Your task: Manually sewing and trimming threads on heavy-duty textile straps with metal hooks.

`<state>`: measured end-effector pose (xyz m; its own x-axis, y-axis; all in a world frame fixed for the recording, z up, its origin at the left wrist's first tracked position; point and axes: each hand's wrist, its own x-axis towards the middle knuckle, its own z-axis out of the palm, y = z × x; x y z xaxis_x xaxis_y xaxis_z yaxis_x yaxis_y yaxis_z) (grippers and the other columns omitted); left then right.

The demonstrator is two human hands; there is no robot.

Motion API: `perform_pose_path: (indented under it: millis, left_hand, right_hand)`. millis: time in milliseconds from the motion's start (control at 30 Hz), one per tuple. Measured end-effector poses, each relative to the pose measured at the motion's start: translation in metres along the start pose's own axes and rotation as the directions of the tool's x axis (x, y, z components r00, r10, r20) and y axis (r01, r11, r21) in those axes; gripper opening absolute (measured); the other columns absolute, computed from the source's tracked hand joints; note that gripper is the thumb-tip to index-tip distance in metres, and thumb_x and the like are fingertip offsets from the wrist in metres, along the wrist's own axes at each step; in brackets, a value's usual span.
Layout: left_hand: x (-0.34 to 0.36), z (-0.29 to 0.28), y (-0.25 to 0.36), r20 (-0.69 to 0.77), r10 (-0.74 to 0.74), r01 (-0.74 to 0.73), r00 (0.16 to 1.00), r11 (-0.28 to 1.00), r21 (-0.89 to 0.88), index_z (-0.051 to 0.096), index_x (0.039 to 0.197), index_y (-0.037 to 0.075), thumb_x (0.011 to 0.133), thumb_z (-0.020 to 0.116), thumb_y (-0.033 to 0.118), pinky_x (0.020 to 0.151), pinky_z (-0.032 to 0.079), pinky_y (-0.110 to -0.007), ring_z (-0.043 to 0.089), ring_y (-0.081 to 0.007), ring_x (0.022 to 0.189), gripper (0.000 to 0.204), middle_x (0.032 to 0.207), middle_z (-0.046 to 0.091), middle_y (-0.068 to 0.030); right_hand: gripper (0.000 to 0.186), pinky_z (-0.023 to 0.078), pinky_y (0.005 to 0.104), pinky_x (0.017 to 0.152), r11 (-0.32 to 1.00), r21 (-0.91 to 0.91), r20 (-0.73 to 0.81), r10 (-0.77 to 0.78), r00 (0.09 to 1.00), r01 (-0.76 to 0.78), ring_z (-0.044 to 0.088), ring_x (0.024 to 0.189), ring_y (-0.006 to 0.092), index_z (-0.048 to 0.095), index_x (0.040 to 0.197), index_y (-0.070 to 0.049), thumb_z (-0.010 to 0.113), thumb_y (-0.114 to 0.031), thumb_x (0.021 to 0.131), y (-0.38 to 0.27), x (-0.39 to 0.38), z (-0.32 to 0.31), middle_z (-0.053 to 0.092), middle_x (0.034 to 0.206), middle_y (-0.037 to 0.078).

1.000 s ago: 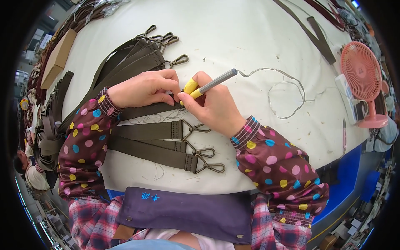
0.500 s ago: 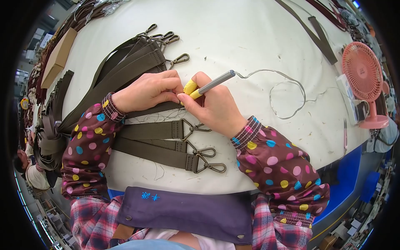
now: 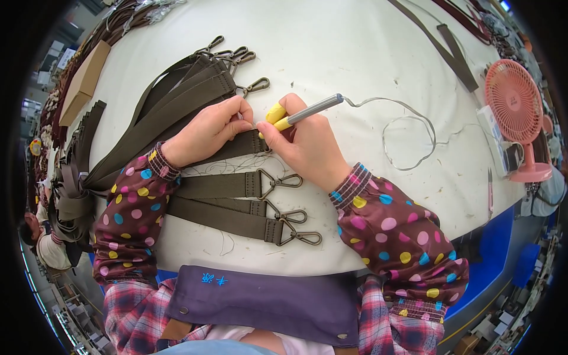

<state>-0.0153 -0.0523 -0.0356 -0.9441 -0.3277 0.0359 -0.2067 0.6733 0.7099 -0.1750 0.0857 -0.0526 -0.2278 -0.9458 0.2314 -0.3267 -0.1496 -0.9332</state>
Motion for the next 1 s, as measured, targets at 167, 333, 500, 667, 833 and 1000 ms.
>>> perform_pose_path:
  millis: [167, 333, 500, 667, 833, 1000]
  left_hand:
    - [-0.002, 0.004, 0.0, -0.045, -0.063, 0.06, 0.997, 0.996, -0.062, 0.053, 0.092, 0.004, 0.089, 0.06, 0.013, 0.07, 0.046, -0.035, 0.058, -0.027, 0.078, 0.011, 0.084, 0.059, -0.0111]
    - [-0.002, 0.007, -0.006, -0.087, 0.028, -0.032, 0.996, 0.999, -0.042, 0.05, 0.092, 0.003, 0.092, 0.056, 0.007, 0.059, 0.044, -0.025, 0.049, -0.01, 0.064, 0.007, 0.076, 0.051, -0.0027]
    - [-0.001, 0.005, -0.001, -0.056, -0.058, 0.055, 0.997, 0.997, -0.047, 0.052, 0.093, 0.004, 0.089, 0.06, 0.014, 0.07, 0.046, -0.035, 0.058, -0.0291, 0.078, 0.013, 0.085, 0.059, -0.0117]
    - [-0.001, 0.006, -0.001, -0.058, -0.056, 0.054, 0.997, 0.998, -0.043, 0.052, 0.094, 0.005, 0.089, 0.06, 0.015, 0.07, 0.046, -0.036, 0.058, -0.0293, 0.079, 0.014, 0.085, 0.059, -0.0119]
    - [-0.002, 0.006, 0.0, -0.067, -0.076, 0.072, 0.995, 0.995, -0.065, 0.052, 0.094, 0.004, 0.09, 0.06, 0.015, 0.07, 0.046, -0.035, 0.058, -0.0286, 0.079, 0.014, 0.083, 0.059, -0.0111]
    - [-0.006, 0.001, 0.006, -0.09, -0.095, 0.091, 0.991, 0.995, -0.041, 0.052, 0.095, 0.004, 0.088, 0.061, 0.011, 0.069, 0.047, -0.03, 0.056, -0.0207, 0.075, 0.014, 0.087, 0.056, -0.008]
  right_hand:
    - [0.024, 0.044, 0.0232, 0.05, 1.0, -0.024, -0.037, -0.005, 0.999, 0.004, 0.057, 0.057, 0.0086, 0.047, 0.087, -0.002, 0.066, -0.016, 0.088, -0.001, 0.004, 0.0, 0.06, 0.067, 0.005]
    - [0.025, 0.045, 0.0247, 0.051, 0.998, -0.054, -0.031, -0.028, 0.999, 0.026, 0.058, 0.056, 0.0111, 0.047, 0.088, -0.002, 0.066, -0.019, 0.089, 0.006, 0.005, 0.002, 0.06, 0.067, 0.007]
    - [0.023, 0.041, 0.0216, 0.052, 0.998, -0.056, -0.022, 0.009, 1.0, -0.01, 0.051, 0.059, 0.0063, 0.048, 0.088, -0.002, 0.065, -0.017, 0.089, 0.001, 0.004, 0.0, 0.056, 0.07, 0.002]
    - [0.02, 0.038, 0.0184, 0.052, 0.999, -0.047, -0.018, 0.017, 1.0, -0.018, 0.045, 0.061, 0.0013, 0.049, 0.089, -0.003, 0.065, -0.015, 0.09, 0.003, 0.004, 0.0, 0.051, 0.073, -0.002]
    - [0.021, 0.039, 0.0187, 0.053, 0.997, -0.081, -0.018, 0.011, 1.0, -0.012, 0.046, 0.061, 0.0017, 0.049, 0.089, -0.003, 0.065, -0.016, 0.09, 0.001, 0.004, 0.0, 0.051, 0.073, -0.002]
    - [0.022, 0.042, 0.0214, 0.052, 1.0, -0.022, -0.049, 0.005, 0.999, -0.006, 0.052, 0.059, 0.0055, 0.048, 0.088, -0.002, 0.065, -0.016, 0.09, 0.004, 0.004, 0.0, 0.056, 0.07, 0.002]
